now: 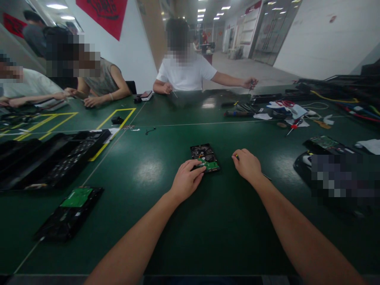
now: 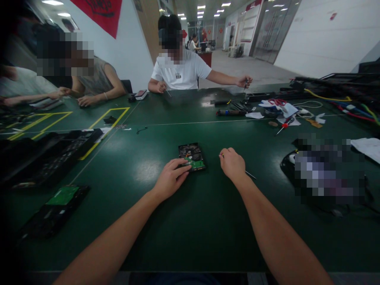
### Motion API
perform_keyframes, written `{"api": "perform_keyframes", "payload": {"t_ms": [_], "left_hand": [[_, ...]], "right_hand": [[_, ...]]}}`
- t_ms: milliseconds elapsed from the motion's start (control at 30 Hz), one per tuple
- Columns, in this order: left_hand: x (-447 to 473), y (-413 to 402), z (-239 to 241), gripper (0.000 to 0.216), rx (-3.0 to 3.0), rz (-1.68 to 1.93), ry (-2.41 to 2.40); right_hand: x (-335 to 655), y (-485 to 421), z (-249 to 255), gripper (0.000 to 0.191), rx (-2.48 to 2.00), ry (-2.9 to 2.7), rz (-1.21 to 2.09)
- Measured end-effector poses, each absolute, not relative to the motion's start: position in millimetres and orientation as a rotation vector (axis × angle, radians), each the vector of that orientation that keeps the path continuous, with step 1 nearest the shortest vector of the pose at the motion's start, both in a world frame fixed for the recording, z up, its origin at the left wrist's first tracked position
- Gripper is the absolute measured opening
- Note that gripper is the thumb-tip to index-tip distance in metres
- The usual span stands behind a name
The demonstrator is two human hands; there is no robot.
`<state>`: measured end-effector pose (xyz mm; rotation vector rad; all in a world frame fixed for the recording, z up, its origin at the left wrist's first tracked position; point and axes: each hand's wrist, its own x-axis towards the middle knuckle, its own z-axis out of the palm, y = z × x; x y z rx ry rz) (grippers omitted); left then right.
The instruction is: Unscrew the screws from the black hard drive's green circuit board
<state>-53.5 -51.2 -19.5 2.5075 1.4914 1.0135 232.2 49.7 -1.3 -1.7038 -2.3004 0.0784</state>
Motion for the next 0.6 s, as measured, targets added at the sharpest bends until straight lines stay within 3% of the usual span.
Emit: {"api": "perform_keyframes", "payload": {"t_ms": [600], "left_hand": [[-55.6, -49.9, -22.6, 0.029, 2.551, 1.071, 1.452]], "right_hand": [[241.4, 48.1, 5.9, 0.03, -1.812, -2.232, 0.136]]}}
